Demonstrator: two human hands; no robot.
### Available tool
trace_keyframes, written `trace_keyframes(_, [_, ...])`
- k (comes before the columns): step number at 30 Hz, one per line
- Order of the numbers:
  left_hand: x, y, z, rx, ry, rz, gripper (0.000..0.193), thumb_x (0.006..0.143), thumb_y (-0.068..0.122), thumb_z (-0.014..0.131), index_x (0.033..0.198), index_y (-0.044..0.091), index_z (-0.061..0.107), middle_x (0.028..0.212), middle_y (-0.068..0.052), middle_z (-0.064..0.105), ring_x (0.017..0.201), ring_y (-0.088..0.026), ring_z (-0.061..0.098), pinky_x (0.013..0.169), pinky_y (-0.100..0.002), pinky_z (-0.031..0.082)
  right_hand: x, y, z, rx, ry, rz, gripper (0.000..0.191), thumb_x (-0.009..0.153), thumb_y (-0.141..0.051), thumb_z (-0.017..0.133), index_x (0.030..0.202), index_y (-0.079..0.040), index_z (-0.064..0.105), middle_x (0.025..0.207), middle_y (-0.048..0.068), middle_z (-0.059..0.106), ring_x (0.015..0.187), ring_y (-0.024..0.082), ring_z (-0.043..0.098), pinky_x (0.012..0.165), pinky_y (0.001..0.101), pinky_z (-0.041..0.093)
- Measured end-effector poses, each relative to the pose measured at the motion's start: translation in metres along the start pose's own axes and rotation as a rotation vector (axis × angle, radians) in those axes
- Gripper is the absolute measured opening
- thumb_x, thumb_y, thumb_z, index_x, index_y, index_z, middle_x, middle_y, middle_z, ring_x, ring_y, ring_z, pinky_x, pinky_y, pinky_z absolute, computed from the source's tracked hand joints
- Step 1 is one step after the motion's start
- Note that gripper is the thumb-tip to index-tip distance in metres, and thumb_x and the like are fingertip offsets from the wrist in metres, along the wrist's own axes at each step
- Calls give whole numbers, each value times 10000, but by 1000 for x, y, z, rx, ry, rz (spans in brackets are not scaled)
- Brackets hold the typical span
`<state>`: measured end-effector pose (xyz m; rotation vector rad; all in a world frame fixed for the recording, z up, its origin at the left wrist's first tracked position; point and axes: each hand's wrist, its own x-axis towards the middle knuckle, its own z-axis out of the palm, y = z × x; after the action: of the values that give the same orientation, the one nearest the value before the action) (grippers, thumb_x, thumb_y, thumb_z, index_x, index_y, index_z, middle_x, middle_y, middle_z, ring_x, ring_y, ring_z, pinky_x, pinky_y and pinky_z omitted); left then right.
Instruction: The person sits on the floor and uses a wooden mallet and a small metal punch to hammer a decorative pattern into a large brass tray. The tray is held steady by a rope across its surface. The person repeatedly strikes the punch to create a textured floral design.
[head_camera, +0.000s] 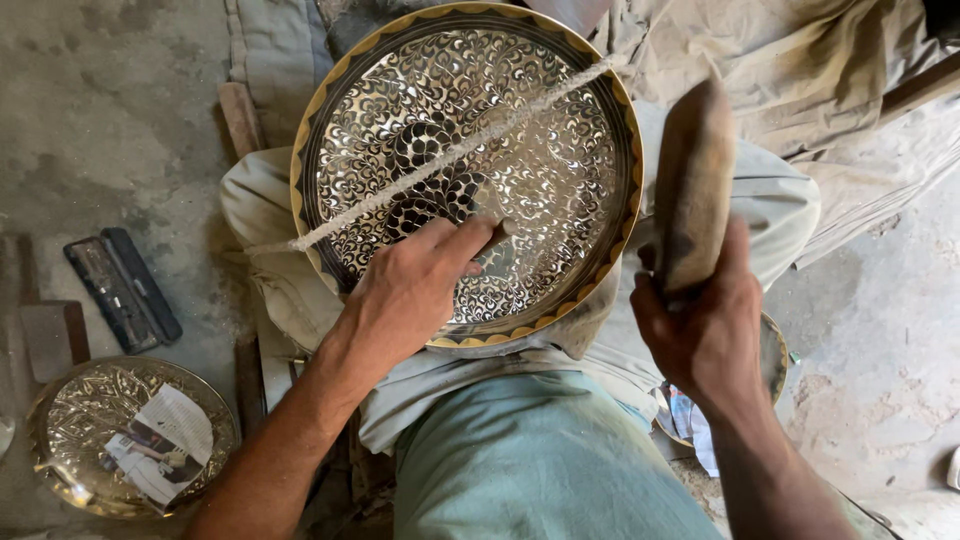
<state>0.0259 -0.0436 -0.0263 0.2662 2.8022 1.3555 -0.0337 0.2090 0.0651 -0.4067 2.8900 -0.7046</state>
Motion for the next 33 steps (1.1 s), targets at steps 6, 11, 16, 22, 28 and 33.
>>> trace_keyframes(6, [-2, -5, 2, 35, -19, 7, 427, 923, -62, 613, 1330, 64, 579, 908, -125, 634, 737, -238, 711, 588, -335, 623, -8, -5, -5, -32, -67, 68, 447, 860, -4, 633, 1294, -64, 545, 970, 162, 729, 778, 286, 713, 669, 427, 553])
trace_keyframes(11, [-3, -8, 3, 21, 11, 30, 456, 922, -98, 584, 1345, 72, 565, 923, -117, 621, 716, -200, 690, 557, -301, 615, -15, 4, -4, 66, -111, 42, 524, 832, -35, 628, 1344, -43, 514, 1034, 178, 718, 868, 287, 710, 706, 423, 568])
trace_keyframes(16, [-5, -8, -1, 34, 1, 9, 435, 922, -78, 589, 1319, 97, 596, 862, -100, 605, 664, -205, 657, 547, -343, 583, -14, 12, -1, -266, -189, -69, 479, 855, 12, 608, 1325, -75, 581, 1035, 134, 725, 827, 294, 673, 680, 455, 541])
trace_keyframes(22, [-8, -9, 0, 30, -2, -39, 367, 946, -43, 620, 1281, 108, 629, 820, -108, 605, 661, -216, 664, 549, -346, 576, -9, 6, -1, -424, -135, -174, 484, 870, 3, 627, 1347, -71, 584, 1026, 138, 698, 896, 328, 664, 744, 465, 528])
trace_keyframes(28, [-24, -1, 8, -179, 380, -123, 238, 986, 72, 743, 1167, 68, 590, 960, -85, 710, 851, -186, 740, 673, -320, 612, 11, -3, -17, -218, -122, -186, 455, 828, -43, 644, 1279, -52, 581, 1008, 170, 676, 870, 367, 668, 756, 477, 541])
trace_keyframes(33, [-29, -1, 18, -175, 448, -200, 302, 955, 89, 748, 1209, 23, 599, 959, -112, 702, 851, -210, 743, 668, -354, 599, 36, -19, -24, -326, -58, -319, 443, 812, -22, 690, 1242, 3, 589, 958, 203, 668, 804, 400, 661, 690, 497, 516])
